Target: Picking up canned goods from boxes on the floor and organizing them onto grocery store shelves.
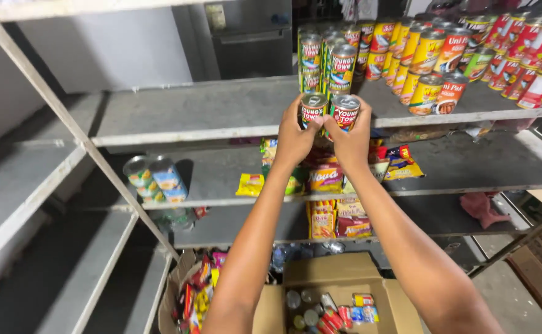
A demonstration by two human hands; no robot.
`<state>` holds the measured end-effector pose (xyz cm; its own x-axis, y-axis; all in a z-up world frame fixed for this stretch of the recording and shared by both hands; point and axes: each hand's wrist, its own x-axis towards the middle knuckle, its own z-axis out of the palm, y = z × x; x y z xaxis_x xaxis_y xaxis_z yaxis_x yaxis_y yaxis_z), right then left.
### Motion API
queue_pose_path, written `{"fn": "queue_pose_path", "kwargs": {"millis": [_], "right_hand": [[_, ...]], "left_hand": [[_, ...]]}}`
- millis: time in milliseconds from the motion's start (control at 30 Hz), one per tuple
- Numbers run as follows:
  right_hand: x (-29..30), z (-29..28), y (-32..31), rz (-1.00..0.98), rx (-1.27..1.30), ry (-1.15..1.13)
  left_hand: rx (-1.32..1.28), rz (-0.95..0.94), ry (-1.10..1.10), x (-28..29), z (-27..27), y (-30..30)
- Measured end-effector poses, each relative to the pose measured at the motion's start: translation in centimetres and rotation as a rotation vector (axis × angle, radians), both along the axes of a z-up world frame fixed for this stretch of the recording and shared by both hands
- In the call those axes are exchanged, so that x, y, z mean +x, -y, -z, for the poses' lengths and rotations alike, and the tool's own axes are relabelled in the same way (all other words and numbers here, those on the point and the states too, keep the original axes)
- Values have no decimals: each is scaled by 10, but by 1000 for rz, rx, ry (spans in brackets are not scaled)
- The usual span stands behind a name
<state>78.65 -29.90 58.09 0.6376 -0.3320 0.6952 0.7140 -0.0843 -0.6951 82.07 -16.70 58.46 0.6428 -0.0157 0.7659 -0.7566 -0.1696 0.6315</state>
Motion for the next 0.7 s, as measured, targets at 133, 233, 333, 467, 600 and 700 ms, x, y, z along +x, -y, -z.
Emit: {"fn": "queue_pose_path", "kwargs": {"millis": [133, 233, 333, 467, 600, 700], "right_hand": [[32, 9, 6, 64, -31, 43], [37, 7, 10, 136, -72, 43], [35, -1, 7, 187, -94, 1], [40, 6, 11, 200, -116, -10], [48, 6, 15, 163, -102, 6], [50, 11, 16, 175, -118, 8]], "left_hand": [[0, 13, 2, 21, -6, 3], [-80, 90, -53, 39, -8, 10], [-89, 49, -2, 63, -5, 12], [-46, -27, -100, 79, -1, 18], [56, -120, -176, 100, 3, 24], [78, -167, -162, 109, 4, 29]]}}
